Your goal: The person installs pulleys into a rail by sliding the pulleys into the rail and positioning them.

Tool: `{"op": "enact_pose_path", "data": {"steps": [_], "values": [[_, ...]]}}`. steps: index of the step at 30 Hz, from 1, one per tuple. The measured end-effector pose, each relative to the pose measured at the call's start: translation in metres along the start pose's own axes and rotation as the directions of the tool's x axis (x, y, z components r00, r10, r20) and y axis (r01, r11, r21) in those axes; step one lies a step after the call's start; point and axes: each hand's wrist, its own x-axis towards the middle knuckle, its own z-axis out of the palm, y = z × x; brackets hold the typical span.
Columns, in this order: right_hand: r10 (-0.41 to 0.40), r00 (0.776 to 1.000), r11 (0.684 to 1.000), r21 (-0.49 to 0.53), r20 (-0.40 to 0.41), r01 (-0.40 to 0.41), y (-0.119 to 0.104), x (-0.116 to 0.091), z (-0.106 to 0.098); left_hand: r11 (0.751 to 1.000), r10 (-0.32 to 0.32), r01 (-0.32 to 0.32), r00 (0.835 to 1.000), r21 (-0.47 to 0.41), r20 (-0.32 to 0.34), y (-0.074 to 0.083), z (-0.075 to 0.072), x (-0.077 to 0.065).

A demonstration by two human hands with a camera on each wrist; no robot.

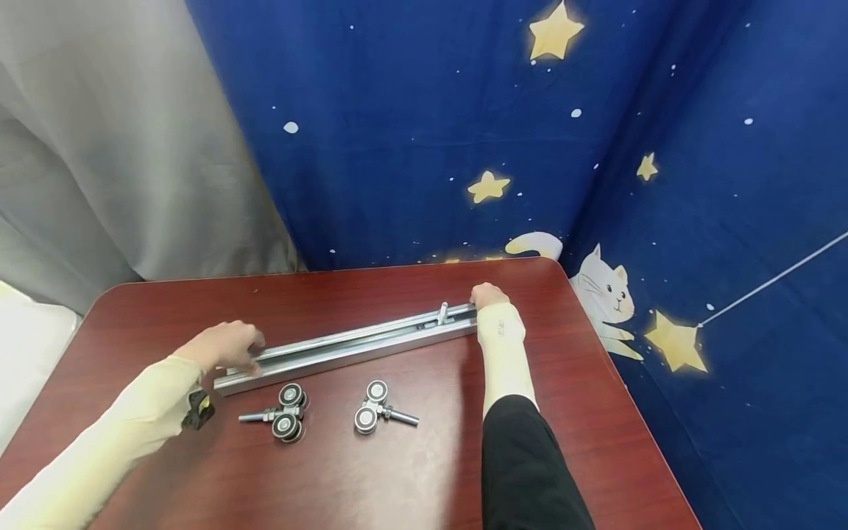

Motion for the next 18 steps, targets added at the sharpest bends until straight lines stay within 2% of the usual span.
{"op": "enact_pose_path", "data": {"steps": [2,4,6,9,13,18], "values": [[0.007,1.000,1.000,-0.005,0.013,-0.007,0.000,0.000,0.000,0.999,0.037,-0.036,0.999,0.022,-0.024,0.012,-0.013,0.010],[0.003,1.000,1.000,-0.009,0.026,-0.003,-0.001,0.000,-0.001,0.994,0.090,-0.084,0.993,0.070,-0.079,0.028,-0.025,0.020],[-0.004,0.999,1.000,-0.013,0.037,0.004,-0.002,0.001,-0.002,0.985,0.136,-0.120,0.981,0.120,-0.136,0.048,-0.037,0.029],[-0.004,0.999,1.000,-0.020,0.039,0.005,-0.001,0.000,-0.002,0.969,0.214,-0.184,0.959,0.167,-0.186,0.083,-0.050,0.043],[0.000,0.999,1.000,-0.019,0.032,0.001,0.000,-0.003,-0.002,0.950,0.292,-0.256,0.930,0.178,-0.224,0.122,-0.058,0.064],[-0.028,1.000,1.000,0.001,0.008,0.028,0.001,-0.004,-0.002,0.939,0.337,-0.302,0.904,0.165,-0.263,0.157,-0.062,0.093]]}}
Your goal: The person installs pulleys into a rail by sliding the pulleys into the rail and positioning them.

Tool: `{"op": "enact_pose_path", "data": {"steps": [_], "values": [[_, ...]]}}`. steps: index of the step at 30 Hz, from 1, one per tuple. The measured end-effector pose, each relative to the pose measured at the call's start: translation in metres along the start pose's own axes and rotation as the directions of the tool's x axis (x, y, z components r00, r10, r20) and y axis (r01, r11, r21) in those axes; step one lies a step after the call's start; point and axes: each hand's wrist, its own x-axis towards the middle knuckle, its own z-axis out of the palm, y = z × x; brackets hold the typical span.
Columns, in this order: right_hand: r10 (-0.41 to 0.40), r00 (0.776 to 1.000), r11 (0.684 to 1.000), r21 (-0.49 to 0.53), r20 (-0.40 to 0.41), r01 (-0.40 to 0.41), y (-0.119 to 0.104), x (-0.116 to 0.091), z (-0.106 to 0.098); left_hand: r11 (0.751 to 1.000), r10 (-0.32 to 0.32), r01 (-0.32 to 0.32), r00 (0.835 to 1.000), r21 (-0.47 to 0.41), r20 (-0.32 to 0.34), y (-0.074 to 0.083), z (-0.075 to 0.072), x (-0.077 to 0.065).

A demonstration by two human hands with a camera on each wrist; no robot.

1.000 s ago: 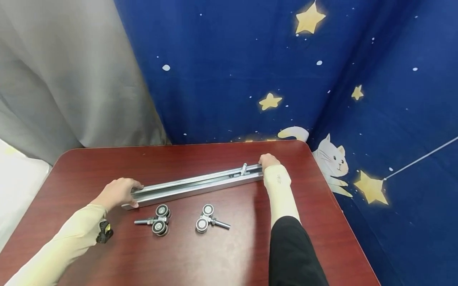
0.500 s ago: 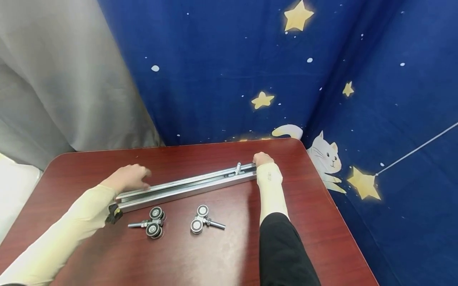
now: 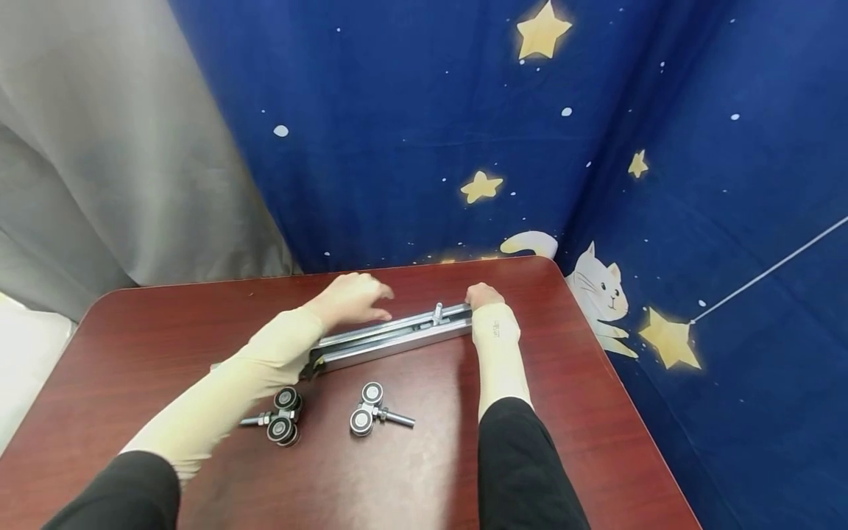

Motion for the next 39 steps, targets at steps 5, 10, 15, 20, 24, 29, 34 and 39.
{"op": "enact_pose_path", "data": {"steps": [5,10,15,20,24,29,34,39], "values": [[0.009,1.000,1.000,0.012,-0.010,-0.009,0.002,0.000,0.001,0.997,0.029,-0.031,0.999,-0.073,-0.028,0.017,0.004,0.034],[0.013,1.000,1.000,0.007,-0.002,-0.013,0.001,0.003,0.001,0.986,0.062,-0.062,0.998,-0.157,-0.003,0.032,0.008,0.057],[0.023,1.000,1.000,-0.004,-0.011,-0.023,0.001,0.005,0.001,0.985,0.042,-0.038,0.999,-0.171,0.022,0.045,0.006,0.073],[0.006,0.999,1.000,-0.017,-0.037,-0.007,0.002,0.006,0.002,0.998,-0.015,0.020,0.998,-0.067,0.068,0.057,0.010,0.084],[0.012,0.999,1.000,-0.026,-0.050,-0.014,0.002,0.004,0.003,0.998,-0.056,0.056,0.994,-0.002,0.095,0.065,0.017,0.091],[0.019,0.998,1.000,-0.022,-0.054,-0.020,0.001,0.003,0.002,0.993,-0.115,0.118,0.987,-0.013,0.111,0.069,0.024,0.096],[0.025,0.997,1.000,-0.006,-0.077,-0.025,0.000,0.000,0.003,0.992,-0.114,0.120,0.985,-0.040,0.130,0.070,0.030,0.099],[0.033,0.995,0.999,0.003,-0.097,-0.032,0.001,0.002,0.006,0.990,-0.124,0.133,0.982,-0.052,0.139,0.070,0.038,0.102]]}}
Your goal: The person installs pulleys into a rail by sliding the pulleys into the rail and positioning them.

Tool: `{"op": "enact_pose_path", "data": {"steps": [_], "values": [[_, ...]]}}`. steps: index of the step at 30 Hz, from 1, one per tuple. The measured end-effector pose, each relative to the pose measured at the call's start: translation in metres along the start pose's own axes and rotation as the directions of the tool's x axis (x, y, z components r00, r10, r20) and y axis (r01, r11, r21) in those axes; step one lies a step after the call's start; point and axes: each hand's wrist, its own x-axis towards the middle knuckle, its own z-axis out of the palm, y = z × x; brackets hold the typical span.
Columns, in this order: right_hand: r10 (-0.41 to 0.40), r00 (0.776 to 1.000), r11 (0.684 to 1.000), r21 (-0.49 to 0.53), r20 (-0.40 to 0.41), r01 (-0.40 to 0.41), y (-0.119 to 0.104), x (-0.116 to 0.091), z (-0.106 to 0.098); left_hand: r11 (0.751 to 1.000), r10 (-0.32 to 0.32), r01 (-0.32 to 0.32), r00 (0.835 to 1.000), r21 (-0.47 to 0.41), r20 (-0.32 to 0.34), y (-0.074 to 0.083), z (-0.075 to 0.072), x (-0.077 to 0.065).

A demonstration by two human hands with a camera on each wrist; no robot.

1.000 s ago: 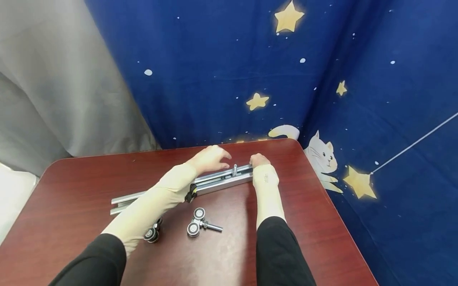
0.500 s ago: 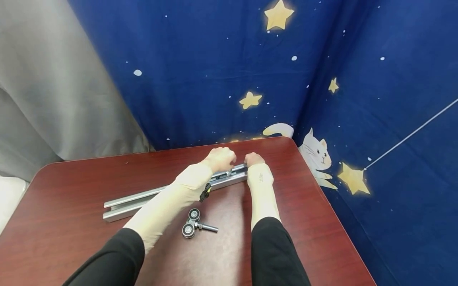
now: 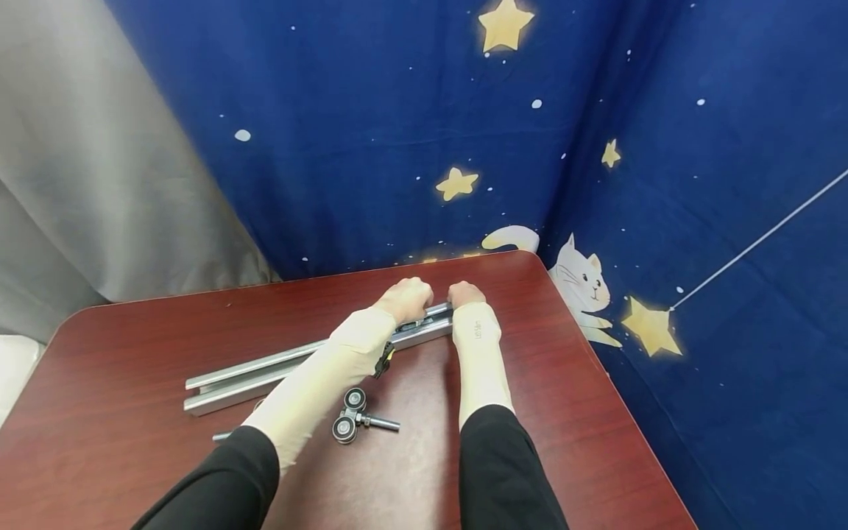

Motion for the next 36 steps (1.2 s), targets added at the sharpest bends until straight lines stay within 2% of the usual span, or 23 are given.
{"op": "enact_pose_path", "data": {"steps": [6,15,22,30,36], "values": [[0.006,1.000,1.000,0.003,0.005,-0.006,-0.005,0.002,-0.001,1.000,0.012,-0.012,1.000,-0.008,-0.009,-0.003,0.003,0.001],[0.007,1.000,1.000,0.023,0.015,-0.007,-0.001,-0.002,-0.003,1.000,0.003,-0.002,0.997,0.020,-0.082,0.004,0.008,0.001],[0.008,1.000,1.000,0.027,0.030,-0.009,-0.001,-0.001,-0.003,0.999,-0.031,0.034,0.996,0.038,-0.078,0.007,0.007,-0.002],[-0.005,1.000,1.000,0.023,0.002,0.005,-0.001,0.000,0.001,0.999,-0.037,0.039,0.997,0.035,-0.062,0.006,0.007,-0.004],[-0.008,1.000,1.000,0.024,0.011,0.008,0.000,0.001,0.002,0.999,-0.027,0.029,0.996,0.021,-0.083,0.005,0.009,-0.007]]}}
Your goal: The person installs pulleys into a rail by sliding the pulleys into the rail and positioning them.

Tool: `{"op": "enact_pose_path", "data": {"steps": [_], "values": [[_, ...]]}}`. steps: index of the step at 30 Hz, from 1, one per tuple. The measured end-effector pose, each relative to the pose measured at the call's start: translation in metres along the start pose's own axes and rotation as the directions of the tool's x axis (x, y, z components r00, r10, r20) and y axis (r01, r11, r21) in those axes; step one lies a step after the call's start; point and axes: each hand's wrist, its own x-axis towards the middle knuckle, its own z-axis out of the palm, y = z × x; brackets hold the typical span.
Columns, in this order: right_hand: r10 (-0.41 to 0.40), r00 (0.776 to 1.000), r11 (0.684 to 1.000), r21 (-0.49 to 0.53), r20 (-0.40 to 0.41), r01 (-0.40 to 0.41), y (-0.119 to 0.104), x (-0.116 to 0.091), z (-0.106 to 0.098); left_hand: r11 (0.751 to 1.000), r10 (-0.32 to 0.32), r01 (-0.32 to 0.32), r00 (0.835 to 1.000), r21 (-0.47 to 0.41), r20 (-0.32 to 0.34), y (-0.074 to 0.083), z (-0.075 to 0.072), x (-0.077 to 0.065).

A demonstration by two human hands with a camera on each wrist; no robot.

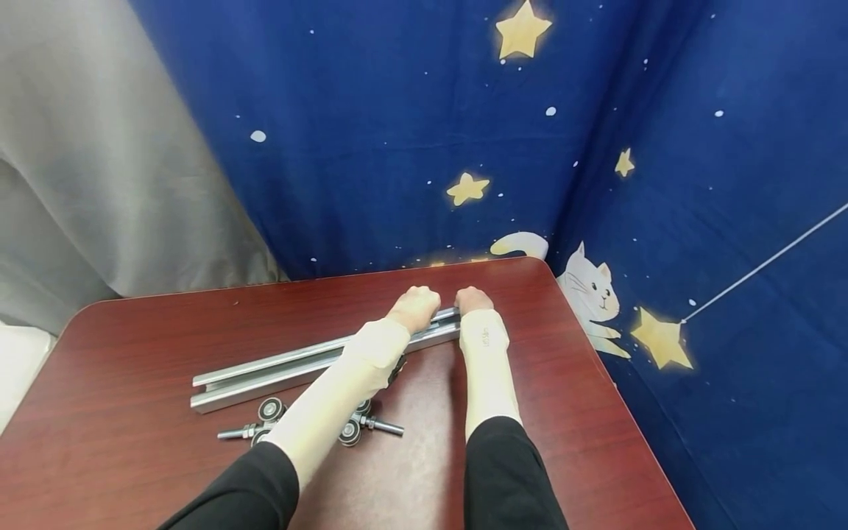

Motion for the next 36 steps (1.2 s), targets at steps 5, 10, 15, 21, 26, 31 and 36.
{"op": "enact_pose_path", "data": {"steps": [5,10,15,21,26,31,36], "values": [[0.005,1.000,1.000,-0.002,0.023,-0.005,-0.001,0.000,0.001,1.000,-0.005,0.005,1.000,0.008,-0.012,-0.003,0.003,-0.005],[0.007,0.999,1.000,-0.006,0.033,-0.007,0.000,0.002,0.002,1.000,0.006,-0.006,1.000,0.014,-0.021,-0.007,0.004,-0.008],[0.016,0.999,1.000,0.010,0.046,-0.017,0.002,0.004,0.002,1.000,0.020,-0.020,1.000,0.009,-0.023,-0.013,0.006,-0.012],[0.020,0.998,0.999,0.034,0.066,-0.022,0.004,0.006,0.002,0.999,0.037,-0.037,0.998,0.007,-0.048,-0.023,0.007,-0.020],[0.007,0.998,0.999,0.046,0.066,-0.010,0.005,0.003,0.002,0.999,0.043,-0.043,0.998,0.002,-0.039,-0.028,0.007,-0.026],[0.022,0.997,0.999,0.042,0.071,-0.025,0.001,-0.002,-0.002,0.999,0.038,-0.038,0.999,0.002,-0.033,-0.031,0.006,-0.029],[0.008,0.997,0.999,0.032,0.072,-0.010,0.000,-0.003,-0.006,0.999,0.042,-0.042,0.998,0.006,-0.048,-0.036,0.005,-0.033]]}}
